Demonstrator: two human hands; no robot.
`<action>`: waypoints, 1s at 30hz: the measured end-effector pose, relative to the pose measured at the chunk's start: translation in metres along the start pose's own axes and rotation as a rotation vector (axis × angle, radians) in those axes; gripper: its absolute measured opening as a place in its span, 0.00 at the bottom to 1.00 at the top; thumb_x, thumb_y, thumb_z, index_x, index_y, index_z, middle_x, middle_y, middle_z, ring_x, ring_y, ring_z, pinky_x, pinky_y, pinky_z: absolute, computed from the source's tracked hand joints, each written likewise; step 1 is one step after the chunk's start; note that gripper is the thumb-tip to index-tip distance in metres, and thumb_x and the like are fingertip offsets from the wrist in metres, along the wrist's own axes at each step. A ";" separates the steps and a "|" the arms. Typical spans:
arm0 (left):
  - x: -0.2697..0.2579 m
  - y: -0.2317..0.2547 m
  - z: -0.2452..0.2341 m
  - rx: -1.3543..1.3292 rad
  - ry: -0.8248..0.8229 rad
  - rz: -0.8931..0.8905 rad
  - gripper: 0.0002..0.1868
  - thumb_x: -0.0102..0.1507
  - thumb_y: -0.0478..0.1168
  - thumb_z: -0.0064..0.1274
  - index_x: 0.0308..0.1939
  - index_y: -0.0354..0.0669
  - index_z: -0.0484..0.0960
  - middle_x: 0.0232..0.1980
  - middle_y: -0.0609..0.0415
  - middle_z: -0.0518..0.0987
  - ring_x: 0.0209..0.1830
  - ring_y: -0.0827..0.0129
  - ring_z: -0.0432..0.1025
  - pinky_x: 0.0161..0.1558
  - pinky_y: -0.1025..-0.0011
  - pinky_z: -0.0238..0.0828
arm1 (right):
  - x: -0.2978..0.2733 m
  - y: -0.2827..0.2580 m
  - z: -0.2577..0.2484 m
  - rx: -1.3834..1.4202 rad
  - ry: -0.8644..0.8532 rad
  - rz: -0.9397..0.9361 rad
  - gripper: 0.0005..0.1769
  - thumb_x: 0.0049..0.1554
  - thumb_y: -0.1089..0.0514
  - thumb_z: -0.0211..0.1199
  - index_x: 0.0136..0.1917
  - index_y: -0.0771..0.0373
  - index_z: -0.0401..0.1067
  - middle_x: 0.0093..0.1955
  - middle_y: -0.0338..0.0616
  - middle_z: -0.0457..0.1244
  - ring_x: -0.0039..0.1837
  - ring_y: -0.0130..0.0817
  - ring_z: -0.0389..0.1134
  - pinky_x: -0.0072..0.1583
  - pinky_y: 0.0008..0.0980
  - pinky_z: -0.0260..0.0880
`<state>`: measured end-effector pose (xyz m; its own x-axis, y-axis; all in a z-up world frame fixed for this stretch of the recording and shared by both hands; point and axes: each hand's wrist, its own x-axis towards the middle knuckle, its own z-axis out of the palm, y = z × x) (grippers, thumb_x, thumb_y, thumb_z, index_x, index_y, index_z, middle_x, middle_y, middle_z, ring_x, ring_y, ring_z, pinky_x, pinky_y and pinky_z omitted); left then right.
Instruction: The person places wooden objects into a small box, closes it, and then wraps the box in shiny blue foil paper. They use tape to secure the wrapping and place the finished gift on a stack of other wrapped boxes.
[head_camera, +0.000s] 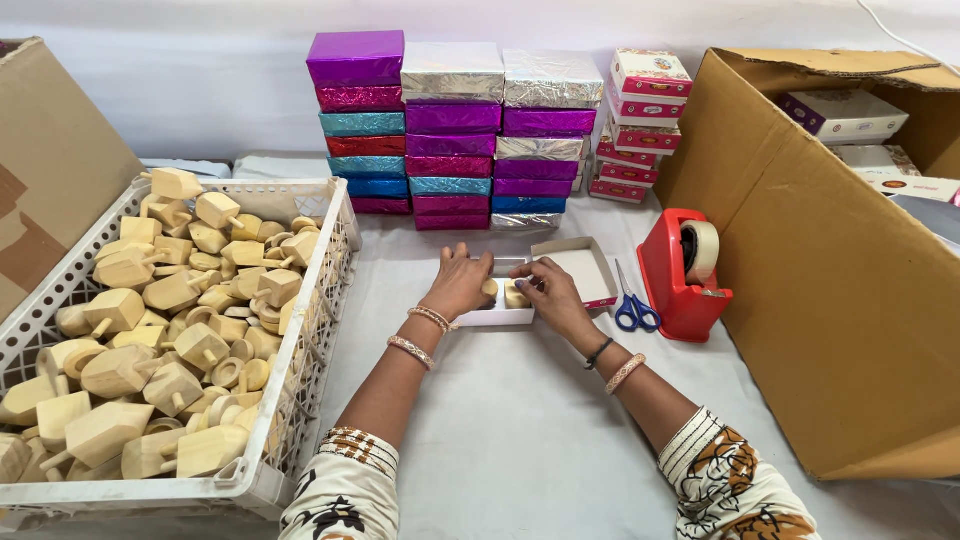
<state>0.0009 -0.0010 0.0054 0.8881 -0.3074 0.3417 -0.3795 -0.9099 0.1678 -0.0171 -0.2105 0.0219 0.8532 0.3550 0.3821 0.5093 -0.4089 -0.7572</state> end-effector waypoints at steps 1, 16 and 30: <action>0.000 0.000 0.001 0.000 0.001 0.000 0.18 0.52 0.43 0.66 0.41 0.46 0.76 0.35 0.50 0.84 0.55 0.54 0.67 0.54 0.58 0.53 | 0.000 0.000 0.000 0.000 0.000 -0.001 0.09 0.59 0.61 0.64 0.54 0.62 0.78 0.48 0.38 0.63 0.43 0.27 0.66 0.48 0.28 0.70; -0.004 0.009 -0.050 -0.007 -0.087 -0.025 0.25 0.50 0.49 0.69 0.48 0.47 0.81 0.40 0.48 0.84 0.54 0.55 0.65 0.55 0.58 0.52 | 0.010 0.000 -0.035 -0.104 0.038 -0.130 0.12 0.58 0.62 0.64 0.56 0.62 0.76 0.50 0.42 0.66 0.43 0.31 0.68 0.46 0.31 0.71; -0.007 -0.045 -0.042 -0.373 0.044 -0.237 0.13 0.56 0.42 0.64 0.45 0.58 0.88 0.56 0.51 0.76 0.63 0.51 0.62 0.67 0.55 0.59 | 0.014 0.022 -0.095 -0.691 -0.644 0.052 0.19 0.46 0.55 0.76 0.50 0.59 0.77 0.51 0.44 0.69 0.55 0.41 0.70 0.58 0.36 0.71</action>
<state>0.0009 0.0538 0.0342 0.9530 -0.0830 0.2915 -0.2417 -0.7883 0.5658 0.0162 -0.2944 0.0612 0.7556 0.6337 -0.1657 0.6023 -0.7717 -0.2043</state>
